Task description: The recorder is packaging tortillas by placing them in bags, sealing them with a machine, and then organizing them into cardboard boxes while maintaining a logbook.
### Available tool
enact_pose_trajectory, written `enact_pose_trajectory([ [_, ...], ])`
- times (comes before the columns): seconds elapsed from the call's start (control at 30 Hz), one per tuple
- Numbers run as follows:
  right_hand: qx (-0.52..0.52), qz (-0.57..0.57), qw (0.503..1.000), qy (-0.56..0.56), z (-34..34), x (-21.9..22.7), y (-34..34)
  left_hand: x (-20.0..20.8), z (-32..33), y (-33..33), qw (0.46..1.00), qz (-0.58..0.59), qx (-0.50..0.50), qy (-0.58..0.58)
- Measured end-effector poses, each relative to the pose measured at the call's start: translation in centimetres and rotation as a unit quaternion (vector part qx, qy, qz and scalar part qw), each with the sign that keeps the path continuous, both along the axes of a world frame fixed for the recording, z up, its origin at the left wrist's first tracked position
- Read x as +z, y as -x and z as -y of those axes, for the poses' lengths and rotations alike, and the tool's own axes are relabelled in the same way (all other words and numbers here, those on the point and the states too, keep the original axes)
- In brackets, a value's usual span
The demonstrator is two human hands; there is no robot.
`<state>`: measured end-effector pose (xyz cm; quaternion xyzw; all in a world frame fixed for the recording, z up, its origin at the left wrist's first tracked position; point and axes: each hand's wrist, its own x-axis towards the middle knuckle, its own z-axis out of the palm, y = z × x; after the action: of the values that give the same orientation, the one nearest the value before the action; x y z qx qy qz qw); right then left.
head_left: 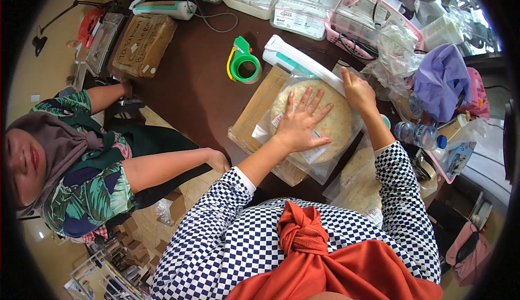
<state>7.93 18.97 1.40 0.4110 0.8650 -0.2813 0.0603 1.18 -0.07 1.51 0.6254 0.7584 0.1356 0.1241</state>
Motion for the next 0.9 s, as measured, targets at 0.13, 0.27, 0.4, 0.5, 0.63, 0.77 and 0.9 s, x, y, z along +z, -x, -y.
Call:
enact_pose_trajectory([
  [0.13, -0.025, 0.012, 0.999, 0.016, -0.2, 0.2, -0.2, -0.3, 0.0, -0.3, 1.000, -0.005, -0.003, -0.008],
  [0.27, -0.035, 0.036, 0.998, 0.030, 0.0, 0.7, -0.2, -0.4, 0.1, -0.7, 1.000, -0.014, 0.000, -0.012],
  [0.4, -0.048, 0.027, 0.998, 0.017, -0.1, 0.2, -0.5, -0.7, 0.1, -1.1, 0.999, -0.029, -0.012, -0.022],
  [0.5, -0.048, 0.042, 0.998, 0.001, -0.9, -0.2, -0.5, -1.4, -0.4, -2.0, 0.996, -0.012, -0.078, -0.038],
  [0.63, -0.035, 0.002, 0.999, 0.005, -0.4, 0.5, 0.8, 0.1, 1.6, -5.2, 0.974, 0.030, -0.225, -0.019],
  [0.77, -0.038, -0.019, 0.999, 0.030, 0.6, 0.0, 1.3, 0.0, 4.8, -7.6, 0.961, 0.156, -0.227, -0.013],
  [0.9, -0.042, -0.054, 0.997, 0.029, -0.6, -1.6, -0.6, 0.9, 4.0, -6.9, 0.936, 0.292, -0.181, -0.075],
])
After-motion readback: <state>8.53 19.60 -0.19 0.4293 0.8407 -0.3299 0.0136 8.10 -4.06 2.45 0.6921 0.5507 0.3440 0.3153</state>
